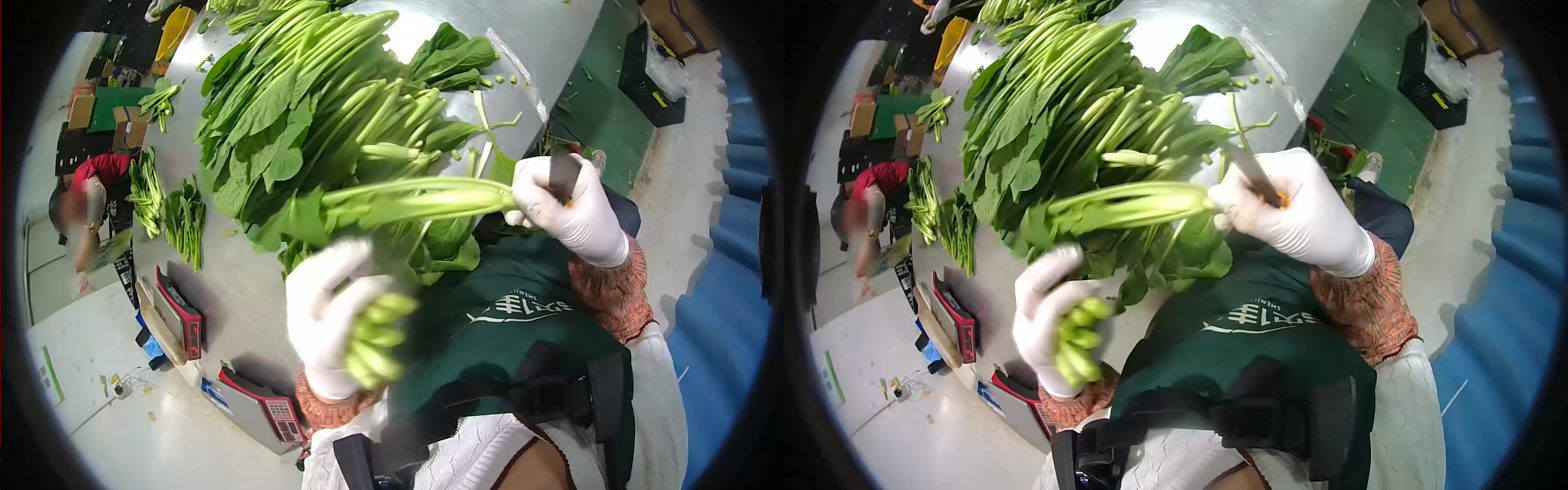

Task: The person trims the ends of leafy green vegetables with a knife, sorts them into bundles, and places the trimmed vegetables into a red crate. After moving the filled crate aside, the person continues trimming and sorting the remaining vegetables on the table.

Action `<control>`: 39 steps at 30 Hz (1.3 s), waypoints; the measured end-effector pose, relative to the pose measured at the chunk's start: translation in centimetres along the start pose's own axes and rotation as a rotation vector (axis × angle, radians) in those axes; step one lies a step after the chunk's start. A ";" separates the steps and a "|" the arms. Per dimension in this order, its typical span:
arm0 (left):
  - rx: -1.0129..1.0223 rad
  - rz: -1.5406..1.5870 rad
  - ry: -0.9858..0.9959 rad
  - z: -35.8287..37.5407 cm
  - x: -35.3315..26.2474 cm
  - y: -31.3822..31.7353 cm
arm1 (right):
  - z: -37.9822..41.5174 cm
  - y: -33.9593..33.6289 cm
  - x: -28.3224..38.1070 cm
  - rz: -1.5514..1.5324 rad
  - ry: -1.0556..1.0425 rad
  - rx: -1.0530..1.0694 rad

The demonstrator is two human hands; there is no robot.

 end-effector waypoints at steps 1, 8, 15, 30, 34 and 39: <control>0.022 -0.112 0.100 -0.1 -1.3 1.3 | 0.4 0.4 0.0 0.034 -0.063 -0.020; 0.132 0.228 -0.031 0.3 -2.2 7.1 | 2.0 0.8 -0.6 -0.172 -0.311 -0.002; 0.245 0.389 -0.268 1.1 -2.7 8.4 | 1.6 1.2 -2.7 0.546 -0.593 -0.253; 0.265 0.360 -0.287 1.8 -0.5 7.3 | 0.9 3.7 -2.4 0.317 -0.552 -0.092; 0.254 0.261 -0.311 2.3 0.5 5.7 | 0.0 4.8 -2.2 0.486 -0.611 -0.078; 0.110 0.246 -0.333 2.0 4.2 0.1 | -5.4 1.7 -4.7 0.904 -0.493 -0.148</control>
Point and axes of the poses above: each hand's wrist, its own z-axis away from the middle knuckle, its own y-axis out of the palm, x = y × z, the point moved 5 cm from there along -z, towards the middle knuckle, and after that the axes turned 15 degrees about -x, right-handed, at the moved point
